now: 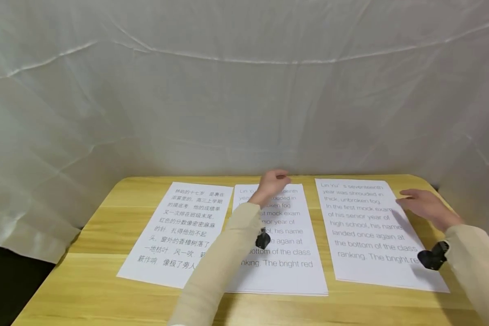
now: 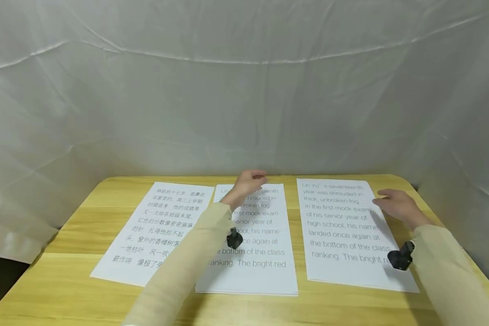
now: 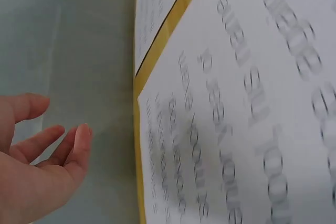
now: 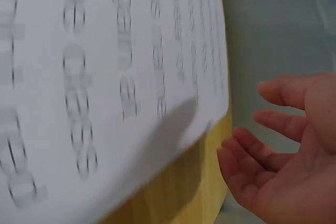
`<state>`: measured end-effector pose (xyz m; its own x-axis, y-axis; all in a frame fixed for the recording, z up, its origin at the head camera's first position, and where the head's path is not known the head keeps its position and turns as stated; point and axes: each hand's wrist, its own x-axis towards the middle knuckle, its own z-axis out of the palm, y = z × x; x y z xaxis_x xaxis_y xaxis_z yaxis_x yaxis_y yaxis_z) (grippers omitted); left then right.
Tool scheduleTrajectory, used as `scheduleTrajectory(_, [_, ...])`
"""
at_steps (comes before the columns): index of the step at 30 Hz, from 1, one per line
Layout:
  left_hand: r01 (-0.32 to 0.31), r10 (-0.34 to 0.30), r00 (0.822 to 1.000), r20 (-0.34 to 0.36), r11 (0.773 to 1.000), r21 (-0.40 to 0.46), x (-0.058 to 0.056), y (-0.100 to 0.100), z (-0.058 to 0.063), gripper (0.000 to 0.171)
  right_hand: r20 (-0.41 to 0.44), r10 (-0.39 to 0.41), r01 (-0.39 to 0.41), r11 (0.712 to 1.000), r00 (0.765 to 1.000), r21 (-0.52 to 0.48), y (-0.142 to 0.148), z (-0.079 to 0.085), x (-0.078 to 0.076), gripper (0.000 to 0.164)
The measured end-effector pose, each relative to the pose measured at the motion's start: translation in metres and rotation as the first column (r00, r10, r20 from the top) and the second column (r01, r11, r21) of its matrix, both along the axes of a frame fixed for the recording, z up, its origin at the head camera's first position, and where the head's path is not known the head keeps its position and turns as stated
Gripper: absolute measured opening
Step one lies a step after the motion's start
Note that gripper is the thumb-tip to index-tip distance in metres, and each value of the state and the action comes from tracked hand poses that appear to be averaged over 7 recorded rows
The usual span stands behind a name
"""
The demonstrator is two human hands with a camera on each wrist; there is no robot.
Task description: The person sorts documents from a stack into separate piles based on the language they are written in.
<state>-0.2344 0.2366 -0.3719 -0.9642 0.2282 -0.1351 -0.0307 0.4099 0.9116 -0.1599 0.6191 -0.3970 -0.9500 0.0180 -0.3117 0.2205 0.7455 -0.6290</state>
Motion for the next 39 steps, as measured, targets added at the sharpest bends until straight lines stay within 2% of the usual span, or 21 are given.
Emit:
scheduleTrajectory(5, [-0.004,0.005,1.000,-0.022,1.000,0.012,0.004,-0.021,0.010,0.041,-0.064,0.023,-0.022,1.000,0.998,0.012,-0.030,0.005,0.002,0.066])
scheduleTrajectory(10, [0.005,-0.004,0.992,-0.124,1.000,0.006,0.017,-0.043,0.025,0.039,-0.129,0.082,-0.073,0.994,0.988,0.076,-0.060,0.007,0.004,0.062])
scheduleTrajectory(14, [-0.017,0.022,0.988,-0.154,0.999,0.036,0.027,-0.061,0.027,0.039,-0.192,0.099,-0.090,0.994,0.976,0.055,-0.084,0.011,0.005,0.058])
scheduleTrajectory(17, [-0.061,0.070,0.986,-0.149,0.996,0.060,0.033,-0.077,0.024,0.039,-0.220,0.102,-0.101,0.995,0.970,0.016,-0.101,0.012,0.006,0.056])
scheduleTrajectory(19, [-0.072,0.080,0.986,-0.147,0.996,0.059,0.038,-0.088,0.022,0.041,-0.224,0.098,-0.106,0.994,0.970,-0.024,-0.111,0.014,0.007,0.055])
scheduleTrajectory(24, [-0.035,0.039,0.994,-0.107,0.999,0.038,0.049,-0.110,0.018,0.049,-0.231,0.060,-0.089,0.989,0.971,-0.115,-0.133,0.016,0.008,0.055])
scheduleTrajectory(27, [-0.035,0.040,0.996,-0.078,0.998,0.054,0.056,-0.121,0.013,0.051,-0.227,0.037,-0.077,0.983,0.973,-0.169,-0.147,0.014,0.007,0.055])
scheduleTrajectory(31, [-0.087,0.094,0.993,-0.075,0.992,0.095,0.059,-0.124,0.004,0.048,-0.218,0.005,-0.065,0.960,0.976,-0.272,-0.162,0.010,0.006,0.056])
scheduleTrajectory(35, [-0.183,0.193,0.978,-0.074,0.975,0.128,0.058,-0.119,-0.006,0.043,-0.211,-0.030,-0.051,0.928,0.977,-0.369,-0.174,0.008,0.003,0.056])
scheduleTrajectory(39, [-0.253,0.267,0.962,-0.052,0.950,0.180,0.058,-0.113,-0.015,0.037,-0.183,-0.048,-0.028,0.920,0.982,-0.391,-0.187,0.004,0.001,0.055])
